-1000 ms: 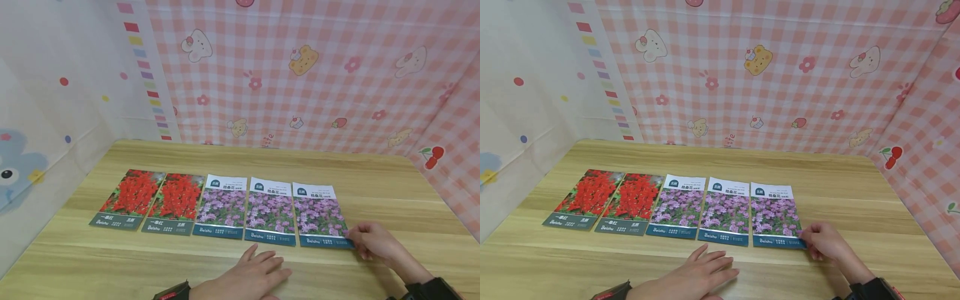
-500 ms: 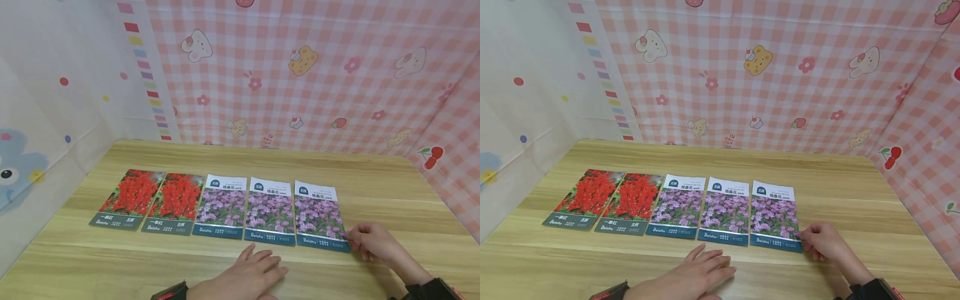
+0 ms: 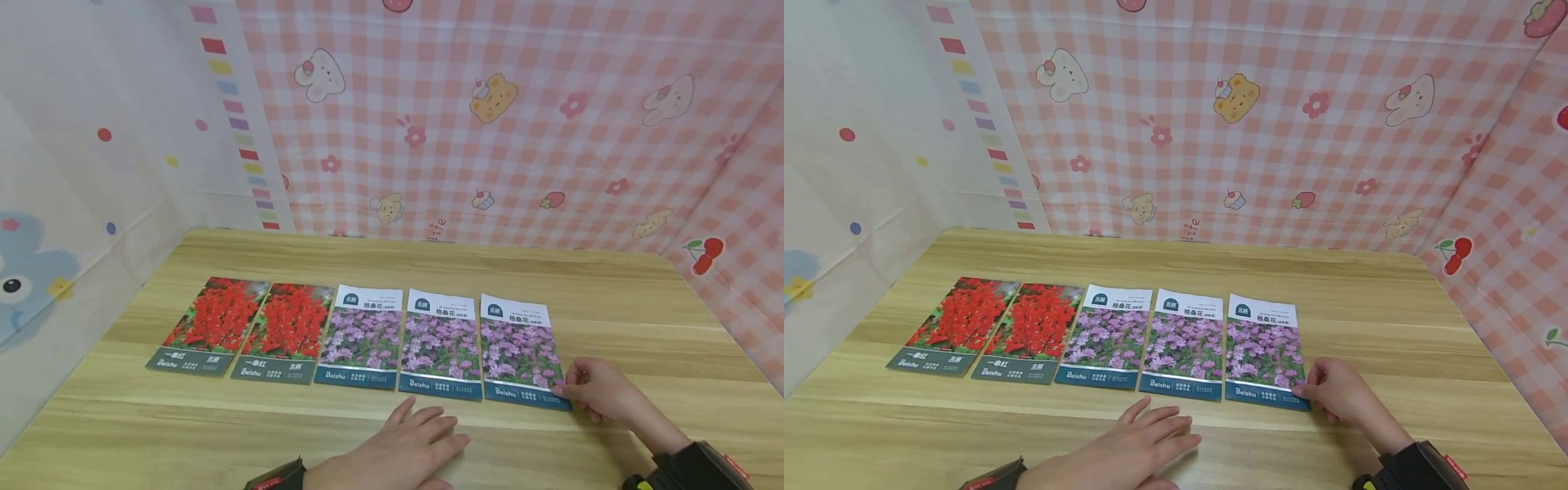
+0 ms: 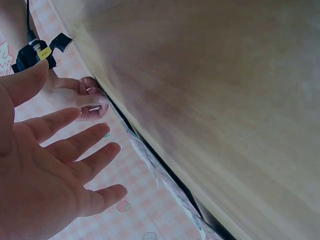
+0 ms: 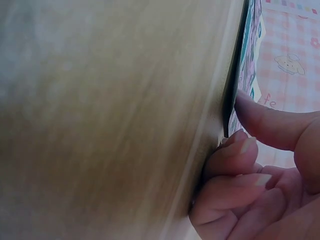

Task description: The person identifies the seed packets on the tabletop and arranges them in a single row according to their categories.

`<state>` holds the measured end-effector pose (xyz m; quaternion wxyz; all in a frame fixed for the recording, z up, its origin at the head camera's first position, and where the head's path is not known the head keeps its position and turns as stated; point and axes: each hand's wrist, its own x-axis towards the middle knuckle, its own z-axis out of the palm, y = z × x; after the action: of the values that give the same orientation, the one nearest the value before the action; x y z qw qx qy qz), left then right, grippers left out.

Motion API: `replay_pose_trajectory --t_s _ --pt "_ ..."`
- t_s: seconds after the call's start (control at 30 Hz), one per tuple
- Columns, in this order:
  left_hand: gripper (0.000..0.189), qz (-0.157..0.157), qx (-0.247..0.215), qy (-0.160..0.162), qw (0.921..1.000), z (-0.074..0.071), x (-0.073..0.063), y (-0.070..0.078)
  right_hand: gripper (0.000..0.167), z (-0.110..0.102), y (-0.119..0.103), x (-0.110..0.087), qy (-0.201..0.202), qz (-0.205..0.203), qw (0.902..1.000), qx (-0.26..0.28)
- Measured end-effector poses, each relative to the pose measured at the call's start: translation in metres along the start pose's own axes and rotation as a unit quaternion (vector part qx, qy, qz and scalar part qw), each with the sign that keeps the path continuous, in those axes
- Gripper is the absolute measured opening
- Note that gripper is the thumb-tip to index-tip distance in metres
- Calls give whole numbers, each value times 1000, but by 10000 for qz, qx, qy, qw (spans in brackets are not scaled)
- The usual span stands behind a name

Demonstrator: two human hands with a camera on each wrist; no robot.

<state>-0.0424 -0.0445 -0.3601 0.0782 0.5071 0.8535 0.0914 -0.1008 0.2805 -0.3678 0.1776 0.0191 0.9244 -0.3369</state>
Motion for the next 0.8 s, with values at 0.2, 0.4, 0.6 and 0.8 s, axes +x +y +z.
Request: replay_pose_trajectory --t_s 0.2,0.4,0.6,0.8 --pt "50 125 216 144 9996 -2 3 1 19 -1 0 1 17 -104 9999 -9" --pt "50 225 256 137 9993 -3 9 4 19 -2 2 1 -29 -69 10000 17" --pt "52 230 -17 -29 9997 -3 16 4 18 -1 2 0 -3 -127 9998 119" --pt "53 165 -153 -214 9995 -3 19 4 19 0 2 -1 -2 -130 9998 174"
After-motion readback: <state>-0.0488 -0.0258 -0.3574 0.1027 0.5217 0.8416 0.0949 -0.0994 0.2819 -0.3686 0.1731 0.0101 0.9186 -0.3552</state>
